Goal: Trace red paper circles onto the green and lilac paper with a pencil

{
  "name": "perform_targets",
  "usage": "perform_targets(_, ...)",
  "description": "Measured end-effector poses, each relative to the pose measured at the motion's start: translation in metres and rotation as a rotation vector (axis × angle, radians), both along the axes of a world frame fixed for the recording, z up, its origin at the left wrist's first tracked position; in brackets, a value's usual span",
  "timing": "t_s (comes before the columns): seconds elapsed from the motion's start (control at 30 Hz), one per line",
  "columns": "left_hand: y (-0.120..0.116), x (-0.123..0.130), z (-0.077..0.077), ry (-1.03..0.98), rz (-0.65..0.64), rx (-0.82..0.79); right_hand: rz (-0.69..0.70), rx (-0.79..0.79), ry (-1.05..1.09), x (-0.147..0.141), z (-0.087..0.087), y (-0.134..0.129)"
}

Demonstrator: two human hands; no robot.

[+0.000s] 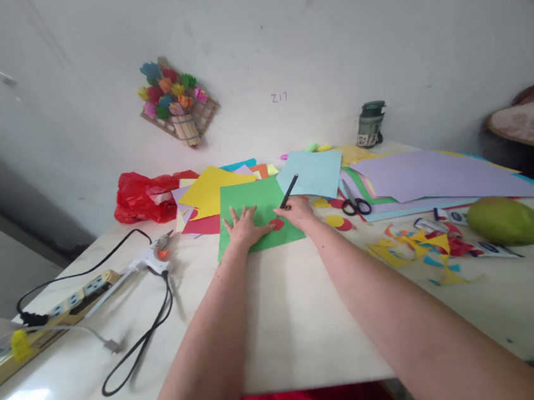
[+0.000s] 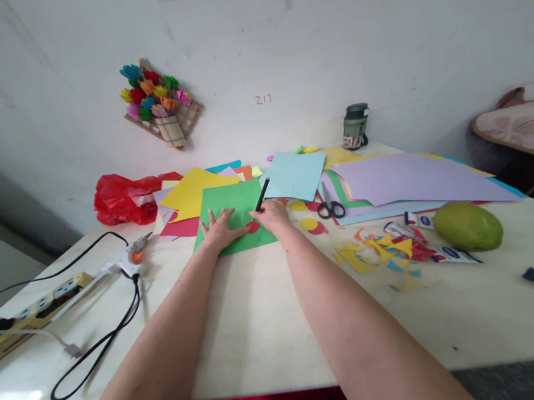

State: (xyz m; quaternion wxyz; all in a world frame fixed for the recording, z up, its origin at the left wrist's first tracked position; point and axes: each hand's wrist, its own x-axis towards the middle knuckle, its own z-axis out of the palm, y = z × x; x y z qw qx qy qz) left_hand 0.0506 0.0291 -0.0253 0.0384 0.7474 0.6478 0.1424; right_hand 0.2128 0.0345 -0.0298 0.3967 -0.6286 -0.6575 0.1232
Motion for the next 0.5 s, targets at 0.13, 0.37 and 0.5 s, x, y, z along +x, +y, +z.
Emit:
perform_targets(0.13, 0.0018, -0.0008, -0.0014, 0.002, -0.006, 0.007, -0.008, -0.009, 0.003, 0.0004, 0.0004, 0.0006)
perform_targets(0.37, -0.0002, 0.0002, 0.0009, -0.003, 0.003, -0.015, -0.002, 0.032, 0.016, 0.0023, -0.0020, 0.0024)
perform_targets(0.5, -0.0009, 0.0008, 0.0022, -0.011, 0.010, -0.023, -0.017, 0.035, 0.014, 0.0022, -0.0004, 0.0005)
